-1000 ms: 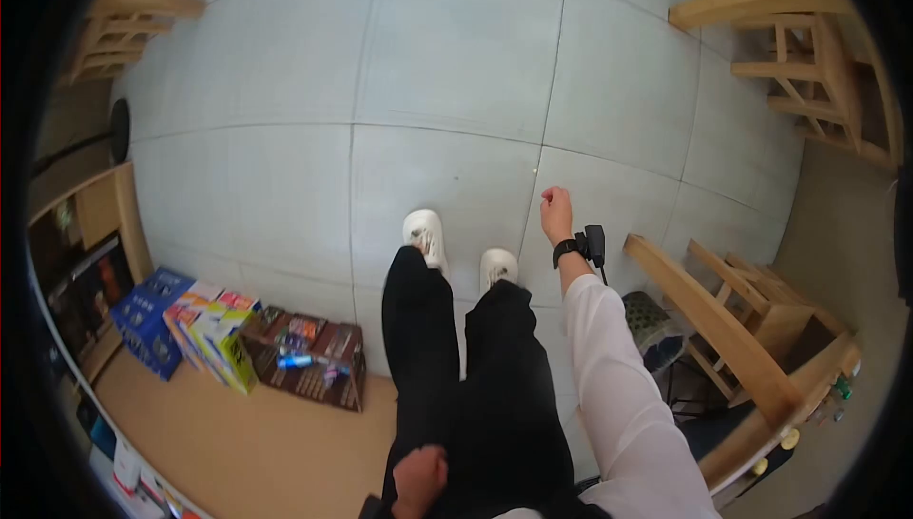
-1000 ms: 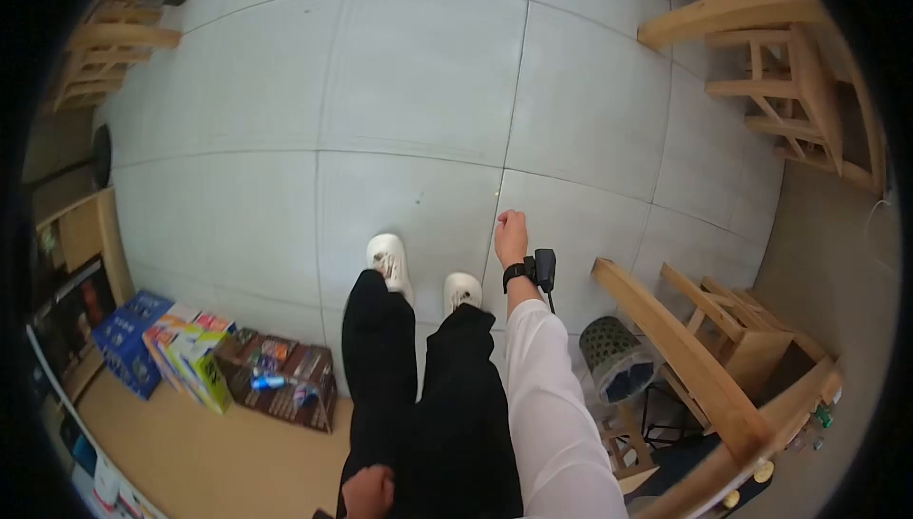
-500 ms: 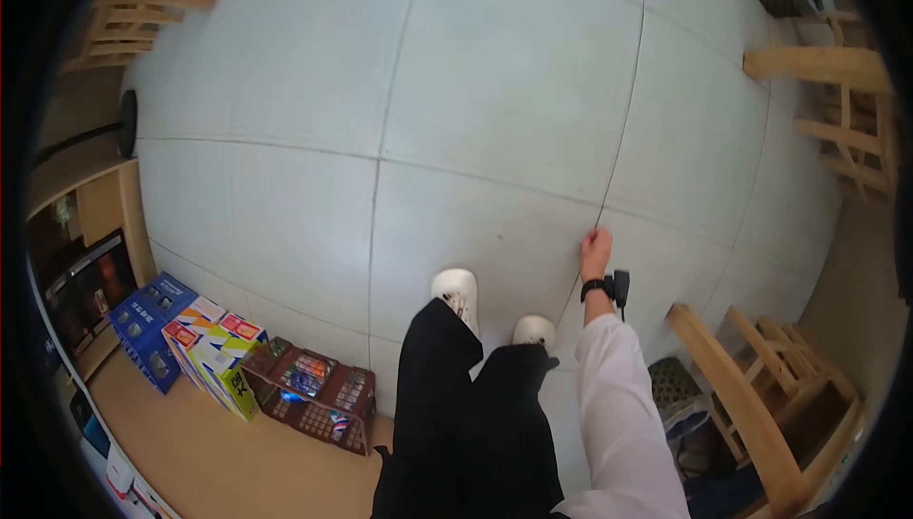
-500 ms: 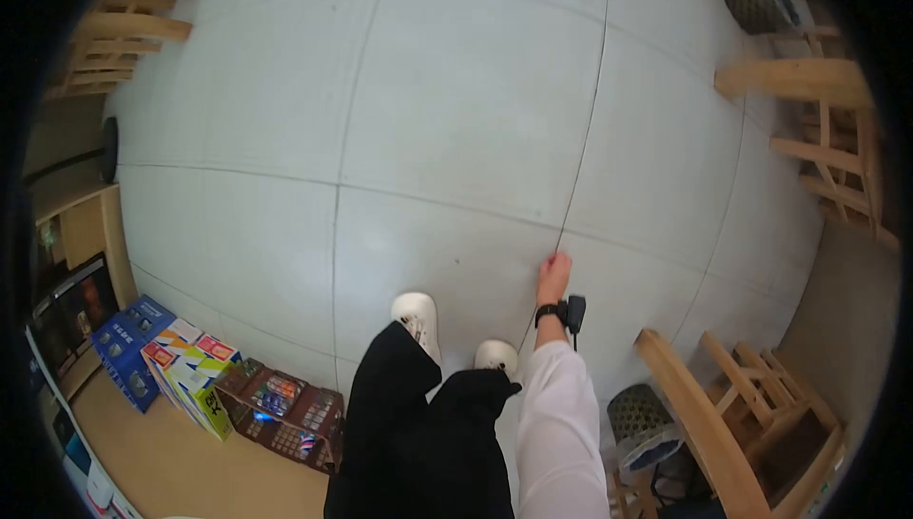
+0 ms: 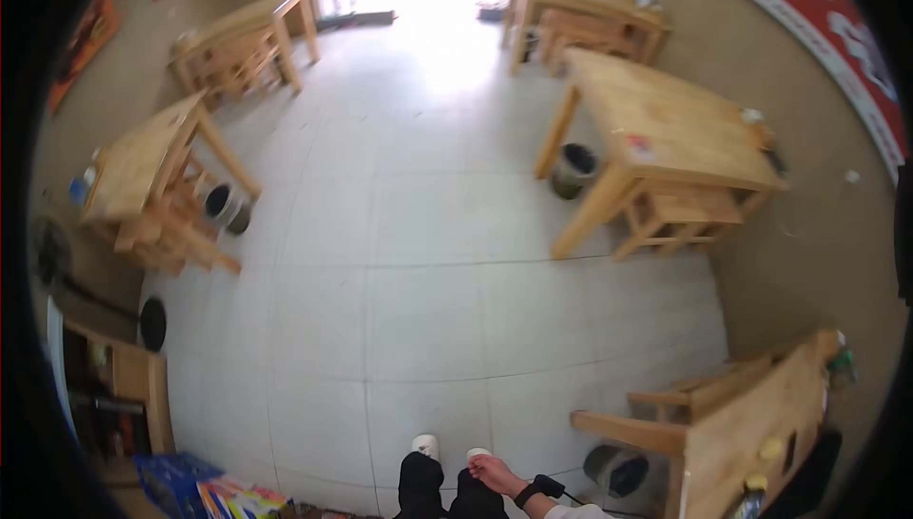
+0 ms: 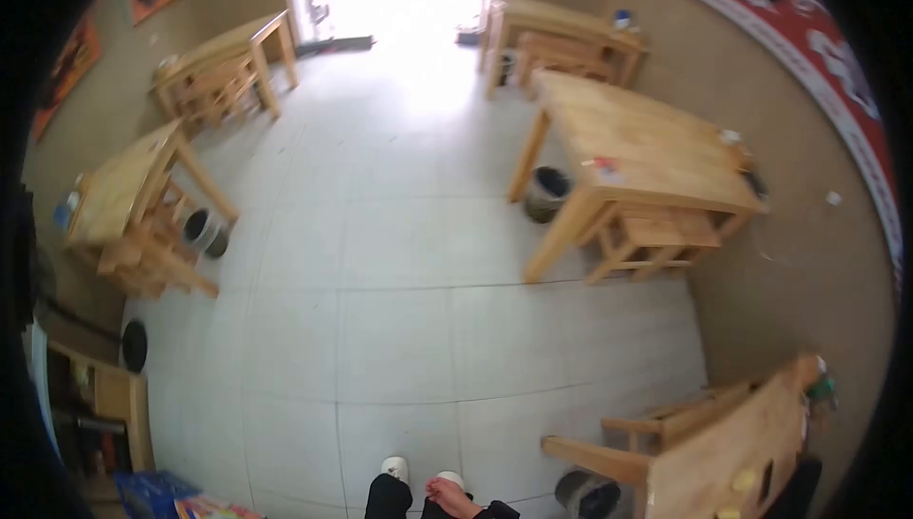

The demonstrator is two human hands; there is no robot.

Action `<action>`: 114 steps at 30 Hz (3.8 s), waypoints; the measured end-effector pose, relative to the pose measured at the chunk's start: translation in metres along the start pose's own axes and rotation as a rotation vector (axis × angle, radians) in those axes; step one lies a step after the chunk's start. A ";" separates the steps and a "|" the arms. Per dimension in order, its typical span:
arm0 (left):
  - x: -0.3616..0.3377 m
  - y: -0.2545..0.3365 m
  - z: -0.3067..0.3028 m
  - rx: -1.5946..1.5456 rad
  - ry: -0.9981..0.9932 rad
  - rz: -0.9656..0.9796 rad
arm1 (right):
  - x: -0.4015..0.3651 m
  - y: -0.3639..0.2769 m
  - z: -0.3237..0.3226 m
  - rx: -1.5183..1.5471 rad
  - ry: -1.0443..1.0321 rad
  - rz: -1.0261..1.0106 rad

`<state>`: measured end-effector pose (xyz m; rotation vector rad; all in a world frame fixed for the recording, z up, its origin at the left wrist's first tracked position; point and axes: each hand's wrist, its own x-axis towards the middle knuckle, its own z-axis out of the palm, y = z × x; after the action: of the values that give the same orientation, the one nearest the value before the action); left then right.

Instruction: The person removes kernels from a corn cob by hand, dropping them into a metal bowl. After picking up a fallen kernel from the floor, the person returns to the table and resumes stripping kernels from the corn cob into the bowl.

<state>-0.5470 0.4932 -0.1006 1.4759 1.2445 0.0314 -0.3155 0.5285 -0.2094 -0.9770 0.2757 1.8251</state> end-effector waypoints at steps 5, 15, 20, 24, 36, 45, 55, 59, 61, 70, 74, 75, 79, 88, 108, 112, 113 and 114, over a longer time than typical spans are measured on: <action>0.058 0.139 -0.037 0.106 -0.220 0.633 | -0.145 -0.022 0.069 -0.327 0.192 -0.474; 0.044 0.333 -0.103 -0.064 -0.244 0.345 | -0.476 -0.040 0.019 -0.266 1.029 -1.268; -0.043 0.334 -0.048 -0.160 -0.123 0.302 | -0.603 -0.024 -0.099 -0.222 1.451 -1.442; -0.076 0.285 0.006 -0.775 -0.210 0.129 | -0.627 -0.006 -0.211 -0.257 1.571 -1.299; -0.239 0.253 0.087 -1.104 -0.460 0.135 | -0.755 0.113 -0.335 0.098 1.304 -1.332; -0.325 0.141 0.159 -1.316 -0.355 0.046 | -0.851 0.197 -0.366 -0.164 1.243 -1.074; -0.349 0.205 0.315 -0.775 -0.276 -0.171 | -0.849 0.141 -0.440 -0.290 1.004 -0.939; -0.342 0.254 0.400 -0.489 -0.511 -0.161 | -0.816 0.082 -0.478 -0.255 1.037 -0.864; -0.348 0.277 0.425 -0.503 -0.608 -0.164 | -0.804 0.041 -0.472 -0.284 1.024 -0.836; -0.321 0.274 0.432 -0.513 -0.422 -0.065 | -0.785 -0.070 -0.455 -0.773 0.726 -0.923; -0.302 0.263 0.423 -0.679 -0.222 -0.103 | -0.767 -0.114 -0.457 -0.914 0.727 -0.928; -0.297 0.262 0.425 -0.773 -0.127 -0.135 | -0.760 -0.123 -0.459 -0.952 0.708 -0.925; -0.275 0.277 0.446 -0.913 -0.091 -0.091 | -0.716 -0.152 -0.473 -1.107 0.593 -0.841; -0.196 0.240 0.550 -0.786 0.348 0.156 | -0.686 -0.178 -0.491 -1.101 0.114 -0.492; -0.218 0.223 0.584 -0.443 0.605 0.605 | -0.684 -0.175 -0.495 -1.418 -0.129 -0.860; -0.256 0.251 0.604 -0.663 0.713 0.549 | -0.693 -0.167 -0.492 -1.236 -0.126 -0.805; -0.270 0.263 0.603 -0.820 0.645 0.574 | -0.695 -0.169 -0.493 -1.202 -0.101 -0.699; -0.281 0.270 0.603 -0.974 0.574 0.601 | -0.694 -0.168 -0.496 -1.202 -0.112 -0.700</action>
<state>-0.1202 -0.0642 0.0488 0.9062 0.9172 1.3449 0.1906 -0.1430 0.0126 -1.4750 -1.2262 1.2608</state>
